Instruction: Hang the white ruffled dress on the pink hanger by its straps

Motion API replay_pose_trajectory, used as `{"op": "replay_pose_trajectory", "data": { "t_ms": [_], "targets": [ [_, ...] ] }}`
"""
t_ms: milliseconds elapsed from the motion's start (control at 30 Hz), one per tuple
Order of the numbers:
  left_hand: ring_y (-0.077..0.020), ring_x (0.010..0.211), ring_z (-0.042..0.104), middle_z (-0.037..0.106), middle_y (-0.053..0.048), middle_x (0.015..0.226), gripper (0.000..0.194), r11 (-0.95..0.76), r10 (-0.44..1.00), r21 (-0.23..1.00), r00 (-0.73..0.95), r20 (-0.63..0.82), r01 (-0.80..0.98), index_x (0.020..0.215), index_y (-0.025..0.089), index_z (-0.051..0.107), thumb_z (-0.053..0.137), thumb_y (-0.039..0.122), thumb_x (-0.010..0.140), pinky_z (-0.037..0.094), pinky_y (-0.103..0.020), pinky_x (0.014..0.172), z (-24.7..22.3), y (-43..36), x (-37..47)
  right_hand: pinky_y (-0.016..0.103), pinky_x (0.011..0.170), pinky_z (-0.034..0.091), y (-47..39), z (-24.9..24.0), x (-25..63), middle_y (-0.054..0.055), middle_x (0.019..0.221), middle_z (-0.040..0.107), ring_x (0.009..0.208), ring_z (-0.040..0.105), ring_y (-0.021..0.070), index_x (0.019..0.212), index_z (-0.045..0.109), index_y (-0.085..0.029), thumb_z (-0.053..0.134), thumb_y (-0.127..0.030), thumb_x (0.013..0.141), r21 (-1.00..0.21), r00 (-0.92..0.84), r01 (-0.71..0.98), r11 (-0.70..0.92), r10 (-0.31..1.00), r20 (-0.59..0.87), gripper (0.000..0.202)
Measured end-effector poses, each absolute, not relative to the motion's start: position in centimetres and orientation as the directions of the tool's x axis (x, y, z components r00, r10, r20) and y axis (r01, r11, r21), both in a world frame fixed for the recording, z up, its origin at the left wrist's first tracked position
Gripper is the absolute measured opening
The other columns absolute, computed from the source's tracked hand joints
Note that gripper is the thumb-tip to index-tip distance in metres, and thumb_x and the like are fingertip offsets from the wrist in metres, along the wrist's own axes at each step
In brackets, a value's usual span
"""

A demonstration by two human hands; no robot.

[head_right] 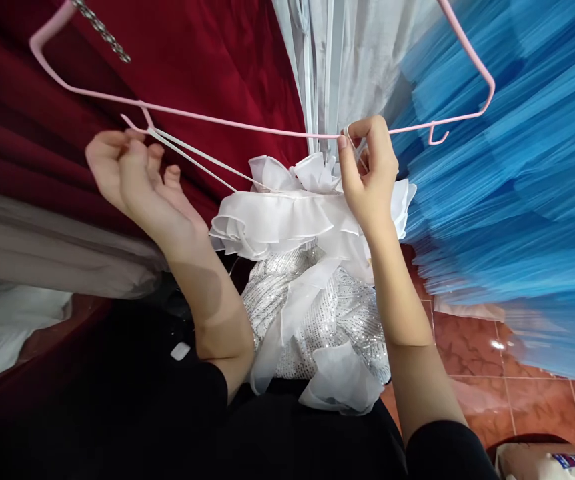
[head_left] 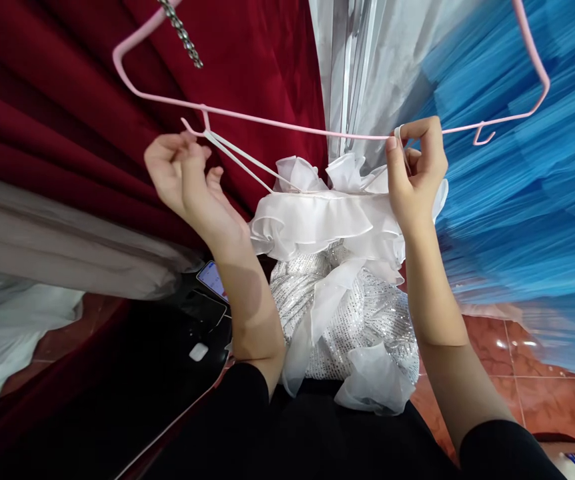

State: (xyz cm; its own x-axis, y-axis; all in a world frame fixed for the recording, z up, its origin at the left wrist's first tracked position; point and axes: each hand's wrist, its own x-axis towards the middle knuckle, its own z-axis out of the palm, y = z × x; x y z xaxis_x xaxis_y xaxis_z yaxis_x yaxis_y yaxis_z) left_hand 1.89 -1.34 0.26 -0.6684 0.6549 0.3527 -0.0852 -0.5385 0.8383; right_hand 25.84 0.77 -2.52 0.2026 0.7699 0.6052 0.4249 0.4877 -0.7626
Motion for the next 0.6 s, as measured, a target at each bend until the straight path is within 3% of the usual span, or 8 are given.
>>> {"op": "replay_pose_trajectory", "data": {
  "t_ms": [67, 133, 233, 300, 333, 467, 533, 600],
  "targets": [
    [-0.0156, 0.089, 0.055, 0.054, -0.003, 0.096, 0.01, -0.606, 0.497, 0.795, -0.765, 0.41, 0.033, 0.089, 0.02, 0.048, 0.044, 0.013, 0.084, 0.045, -0.027, 0.078, 0.1, -1.8, 3.0, 0.035, 0.073, 0.057, 0.6, -2.4, 25.7, 0.001, 0.09, 0.056, 0.078, 0.057, 0.0151, 0.089, 0.054, -0.028, 0.056, -0.059, 0.086, -0.756, 0.192, 0.437, 0.487, 0.771, 0.608, 0.032],
    [-0.017, 0.084, 0.056, 0.052, -0.003, 0.09, 0.011, -0.648, 0.489, 0.76, -0.74, 0.462, 0.046, 0.085, 0.021, 0.048, 0.041, 0.012, 0.085, 0.046, -0.03, 0.077, 0.3, -2.3, 4.5, 0.034, 0.072, 0.056, 0.3, -2.1, 25.6, 0.001, 0.09, 0.055, 0.076, 0.055, 0.0141, 0.09, 0.054, -0.028, 0.055, -0.056, 0.088, -0.745, 0.172, 0.459, 0.483, 0.775, 0.608, 0.028],
    [-0.0209, 0.079, 0.061, 0.06, -0.005, 0.086, 0.007, -0.478, 0.854, 0.87, -0.292, 0.43, -0.119, 0.085, 0.023, 0.053, 0.049, 0.018, 0.089, 0.049, -0.036, 0.074, 0.2, -2.3, 6.9, 0.032, 0.069, 0.055, -0.1, -1.8, 25.5, 0.001, 0.09, 0.053, 0.073, 0.052, 0.013, 0.09, 0.053, -0.028, 0.053, -0.051, 0.09, -0.732, 0.16, 0.482, 0.481, 0.774, 0.613, 0.023],
    [-0.0226, 0.08, 0.064, 0.065, -0.006, 0.085, 0.006, -0.319, 0.946, 0.933, 0.005, 0.325, -0.168, 0.088, 0.023, 0.056, 0.057, 0.017, 0.087, 0.05, -0.038, 0.077, -0.2, -1.9, 8.5, 0.033, 0.07, 0.056, -0.1, -1.8, 25.5, 0.001, 0.089, 0.054, 0.074, 0.053, 0.0136, 0.09, 0.053, -0.028, 0.054, -0.052, 0.089, -0.742, 0.173, 0.467, 0.481, 0.773, 0.61, 0.024],
    [-0.0228, 0.083, 0.065, 0.066, -0.006, 0.087, 0.008, -0.289, 0.951, 0.937, 0.058, 0.305, -0.198, 0.09, 0.023, 0.056, 0.059, 0.016, 0.086, 0.051, -0.038, 0.081, -0.4, -1.7, 9.3, 0.034, 0.071, 0.057, -0.1, -1.9, 25.5, 0.001, 0.09, 0.055, 0.075, 0.054, 0.0142, 0.09, 0.054, -0.028, 0.055, -0.053, 0.089, -0.749, 0.181, 0.455, 0.481, 0.774, 0.607, 0.025],
    [-0.0199, 0.111, 0.062, 0.064, -0.007, 0.113, 0.009, -0.294, 0.944, 0.828, -0.009, 0.33, -0.478, 0.106, 0.024, 0.05, 0.044, 0.027, 0.099, 0.044, -0.041, 0.105, -0.2, -0.9, 11.6, 0.036, 0.076, 0.057, -0.1, -2.2, 25.2, 0.001, 0.092, 0.057, 0.079, 0.057, 0.0156, 0.093, 0.054, -0.028, 0.055, -0.05, 0.089, -0.745, 0.182, 0.463, 0.481, 0.77, 0.611, 0.022],
    [-0.0187, 0.108, 0.064, 0.063, -0.004, 0.099, 0.018, -0.27, 0.944, 0.724, -0.027, 0.329, -0.635, 0.097, 0.025, 0.05, 0.033, 0.028, 0.101, 0.045, -0.04, 0.106, 0.3, -0.7, 11.9, 0.035, 0.075, 0.056, -0.3, -2.3, 25.1, 0.002, 0.094, 0.057, 0.078, 0.057, 0.0152, 0.095, 0.054, -0.028, 0.055, -0.046, 0.09, -0.724, 0.173, 0.489, 0.486, 0.76, 0.626, 0.019],
    [-0.017, 0.09, 0.065, 0.051, -0.001, 0.075, 0.026, -0.246, 0.949, 0.636, -0.047, 0.313, -0.731, 0.082, 0.023, 0.047, 0.029, 0.027, 0.101, 0.046, -0.04, 0.105, 0.6, -0.6, 11.9, 0.033, 0.069, 0.055, -0.7, -2.2, 25.2, 0.002, 0.098, 0.059, 0.075, 0.055, 0.014, 0.098, 0.054, -0.028, 0.054, -0.042, 0.091, -0.715, 0.154, 0.508, 0.481, 0.765, 0.625, 0.016]
  ]
}}
